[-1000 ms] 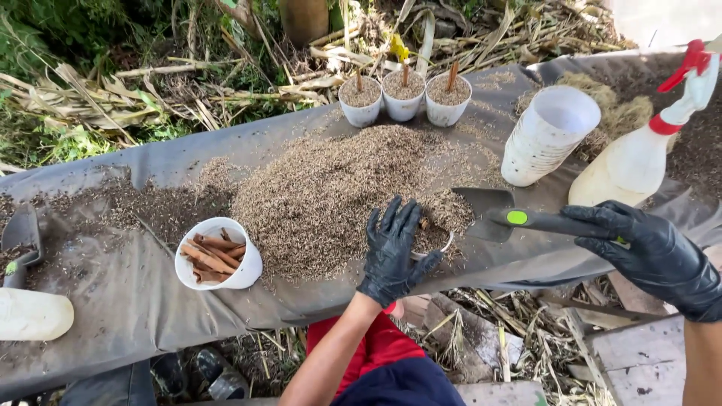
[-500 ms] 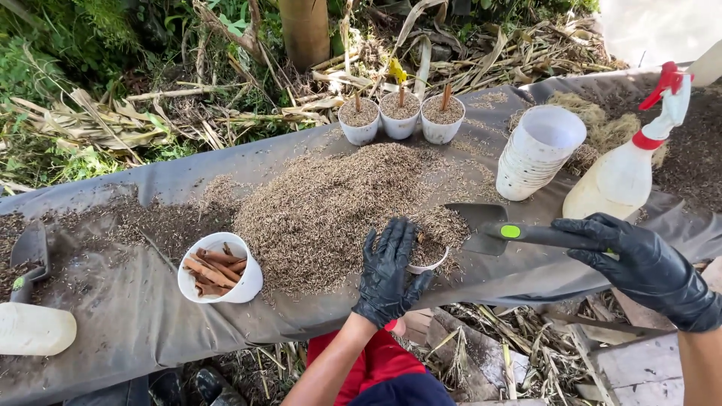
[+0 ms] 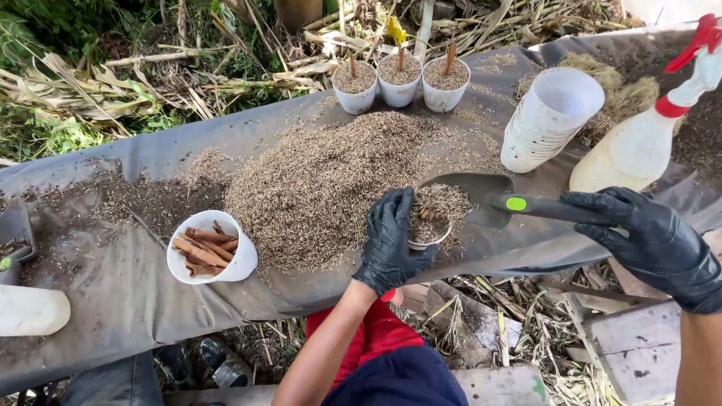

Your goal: The person fills a white plastic cup with soil using a trowel, then inserts a cinnamon stick into the soil. They continue to add more soil around the stick and press it down firmly with their gloved hands to secure it in place.

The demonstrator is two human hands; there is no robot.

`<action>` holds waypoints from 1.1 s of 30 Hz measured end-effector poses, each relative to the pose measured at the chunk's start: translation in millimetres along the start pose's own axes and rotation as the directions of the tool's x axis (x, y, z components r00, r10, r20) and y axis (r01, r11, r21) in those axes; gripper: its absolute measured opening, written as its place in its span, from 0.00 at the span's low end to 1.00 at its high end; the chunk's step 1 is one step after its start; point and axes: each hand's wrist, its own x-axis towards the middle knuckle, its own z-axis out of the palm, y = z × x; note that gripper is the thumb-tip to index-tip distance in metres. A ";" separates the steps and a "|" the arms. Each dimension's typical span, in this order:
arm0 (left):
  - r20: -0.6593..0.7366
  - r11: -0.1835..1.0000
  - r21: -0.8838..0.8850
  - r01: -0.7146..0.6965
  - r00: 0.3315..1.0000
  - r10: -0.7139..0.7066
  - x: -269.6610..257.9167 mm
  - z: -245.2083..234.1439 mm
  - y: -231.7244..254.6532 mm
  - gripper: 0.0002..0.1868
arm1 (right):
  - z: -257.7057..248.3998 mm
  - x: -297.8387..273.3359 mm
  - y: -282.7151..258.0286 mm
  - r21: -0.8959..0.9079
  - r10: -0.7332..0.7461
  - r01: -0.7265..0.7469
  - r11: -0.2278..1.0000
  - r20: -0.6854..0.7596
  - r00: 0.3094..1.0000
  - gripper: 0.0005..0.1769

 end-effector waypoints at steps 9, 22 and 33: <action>-0.057 0.988 0.139 0.072 0.996 -0.065 5.0 11.1 5.4 0.56 | -1.6 2.0 -6.5 -0.142 -0.080 0.081 0.987 0.011 0.997 0.32; 0.054 0.981 0.187 0.051 0.997 -0.062 4.5 -7.5 16.4 0.51 | 29.3 -24.0 -23.8 -0.720 -0.052 0.017 0.694 -0.026 0.998 0.36; 0.043 0.992 0.129 -0.007 0.999 0.002 15.5 -17.3 10.7 0.48 | 42.5 -40.5 -37.0 -0.738 0.030 -0.036 0.674 -0.021 0.999 0.31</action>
